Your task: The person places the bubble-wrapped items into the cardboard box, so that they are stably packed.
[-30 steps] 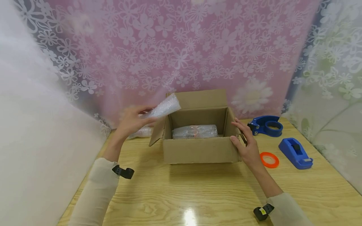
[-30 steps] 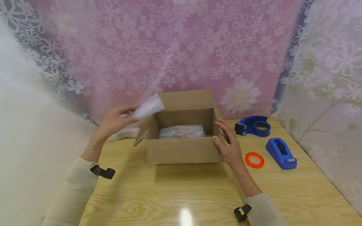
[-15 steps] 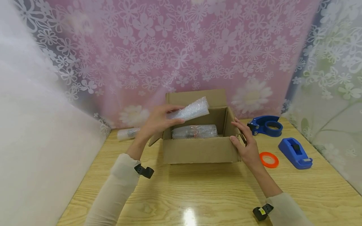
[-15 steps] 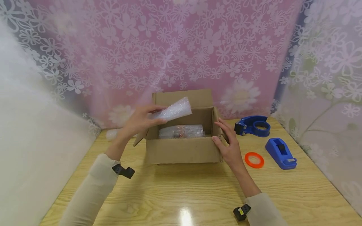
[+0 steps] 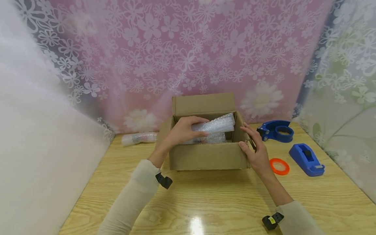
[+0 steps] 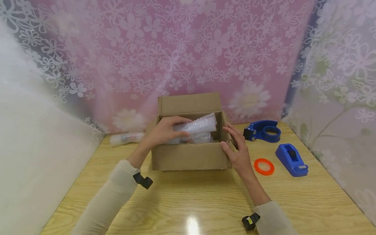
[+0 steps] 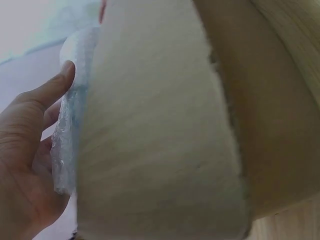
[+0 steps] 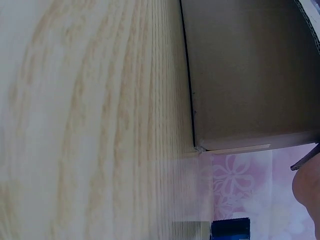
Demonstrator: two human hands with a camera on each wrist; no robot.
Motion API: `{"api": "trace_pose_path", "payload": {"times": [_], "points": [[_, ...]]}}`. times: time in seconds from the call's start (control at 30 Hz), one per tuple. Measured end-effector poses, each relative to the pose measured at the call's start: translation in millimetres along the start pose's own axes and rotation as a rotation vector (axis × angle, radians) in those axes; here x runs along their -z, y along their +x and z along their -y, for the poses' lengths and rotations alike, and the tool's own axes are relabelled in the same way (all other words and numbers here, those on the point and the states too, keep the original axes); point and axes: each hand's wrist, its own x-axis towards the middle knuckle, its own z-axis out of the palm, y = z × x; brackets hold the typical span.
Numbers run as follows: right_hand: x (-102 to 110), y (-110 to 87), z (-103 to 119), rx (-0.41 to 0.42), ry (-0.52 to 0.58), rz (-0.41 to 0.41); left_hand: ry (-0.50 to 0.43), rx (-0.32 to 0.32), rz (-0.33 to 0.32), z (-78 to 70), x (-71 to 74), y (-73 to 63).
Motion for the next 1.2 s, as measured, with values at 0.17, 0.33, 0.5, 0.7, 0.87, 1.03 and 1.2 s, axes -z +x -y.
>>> {"api": "trace_pose_path", "payload": {"times": [0.17, 0.33, 0.5, 0.7, 0.87, 1.03, 1.2], "points": [[4, 0.4, -17, -0.007, -0.018, 0.001, 0.019, 0.005, 0.015, 5.6, -12.2, 1.6], [5, 0.8, -20, 0.004, 0.001, -0.004, 0.032, -0.004, 0.043, 10.8, -17.0, 1.6], [5, 1.6, -18, 0.003, -0.013, 0.0, 0.027, -0.003, 0.085, 12.3, -16.7, 0.1], [2, -0.8, 3, -0.003, -0.01, 0.01, -0.025, 0.005, 0.098, 13.8, -16.4, -3.1], [0, -1.6, 17, -0.013, -0.011, 0.02, -0.054, 0.008, 0.045, 14.1, -15.6, -5.3], [-1, -1.4, 17, -0.014, -0.002, 0.019, -0.041, 0.029, -0.01, 12.0, -7.0, -8.3], [-2, -1.4, 15, -0.004, 0.005, 0.002, -0.027, 0.057, -0.048, 16.3, 17.2, -14.6]]}}
